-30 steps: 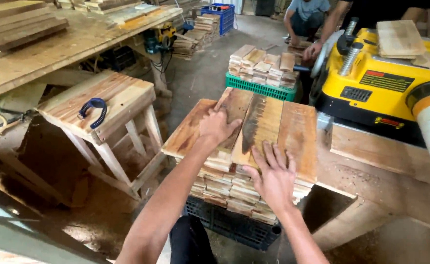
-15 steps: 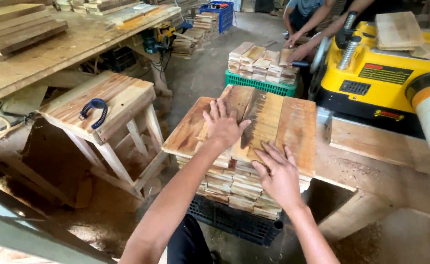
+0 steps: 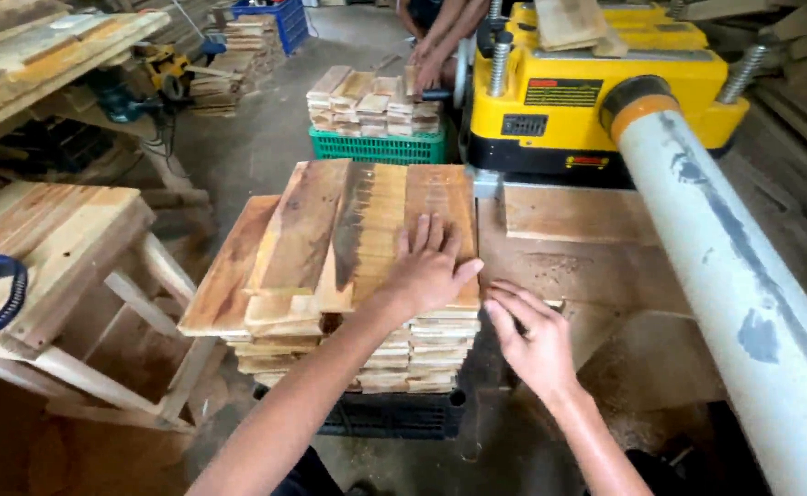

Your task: Feeding wooden boards into a thickness planer to smooth the surfaces and achieve uniform thickness.

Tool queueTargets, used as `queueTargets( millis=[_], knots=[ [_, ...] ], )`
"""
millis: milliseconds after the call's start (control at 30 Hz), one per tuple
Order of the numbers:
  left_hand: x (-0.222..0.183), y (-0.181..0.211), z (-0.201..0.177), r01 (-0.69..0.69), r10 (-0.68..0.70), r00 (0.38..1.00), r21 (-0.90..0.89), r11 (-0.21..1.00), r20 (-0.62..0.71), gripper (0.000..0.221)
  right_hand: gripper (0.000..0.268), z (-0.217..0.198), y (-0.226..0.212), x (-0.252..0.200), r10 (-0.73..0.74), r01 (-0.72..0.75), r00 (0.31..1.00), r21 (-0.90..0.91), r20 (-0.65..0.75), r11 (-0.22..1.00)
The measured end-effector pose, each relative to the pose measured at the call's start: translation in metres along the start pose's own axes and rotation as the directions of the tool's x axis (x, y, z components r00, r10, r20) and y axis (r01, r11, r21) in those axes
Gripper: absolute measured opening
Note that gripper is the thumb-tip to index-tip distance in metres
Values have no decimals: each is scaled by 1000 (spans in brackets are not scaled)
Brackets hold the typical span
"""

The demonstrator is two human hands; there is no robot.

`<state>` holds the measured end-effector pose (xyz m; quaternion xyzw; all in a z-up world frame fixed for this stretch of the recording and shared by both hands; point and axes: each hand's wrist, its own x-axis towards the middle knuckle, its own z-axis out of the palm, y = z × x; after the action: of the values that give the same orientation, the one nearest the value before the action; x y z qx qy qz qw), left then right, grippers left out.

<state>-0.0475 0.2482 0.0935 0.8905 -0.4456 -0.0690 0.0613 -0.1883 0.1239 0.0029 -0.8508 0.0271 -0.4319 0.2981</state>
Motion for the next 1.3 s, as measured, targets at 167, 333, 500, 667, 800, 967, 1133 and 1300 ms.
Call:
queueTargets(
  millis=[167,333,500,667,800,967,1133,1300],
  knots=[
    [41,41,-2,-110,104,989,48,993,108,75,20,-43,73,-14,341,-340,940,-113,-15,933],
    [149,65,51,-225,161,936,179,958,314,85,32,-49,156,-24,672,-661,740,-162,19,733],
    [278,92,99,-262,191,918,168,950,348,79,47,-46,170,31,658,-644,753,-204,6,738],
    [277,69,66,-149,122,939,61,987,323,78,72,-53,184,102,688,-657,726,-294,1,694],
    [262,61,38,-22,53,920,-82,996,389,97,93,-43,220,125,733,-718,680,-212,-12,663],
    [291,72,72,64,-65,936,13,998,347,100,122,-42,242,153,775,-722,632,-356,11,593],
    [310,85,68,145,-149,934,37,989,325,99,135,-43,235,178,779,-709,626,-399,25,582],
    [310,88,60,165,-163,945,19,986,283,79,138,-28,243,193,794,-635,605,-566,58,525]
  ],
)
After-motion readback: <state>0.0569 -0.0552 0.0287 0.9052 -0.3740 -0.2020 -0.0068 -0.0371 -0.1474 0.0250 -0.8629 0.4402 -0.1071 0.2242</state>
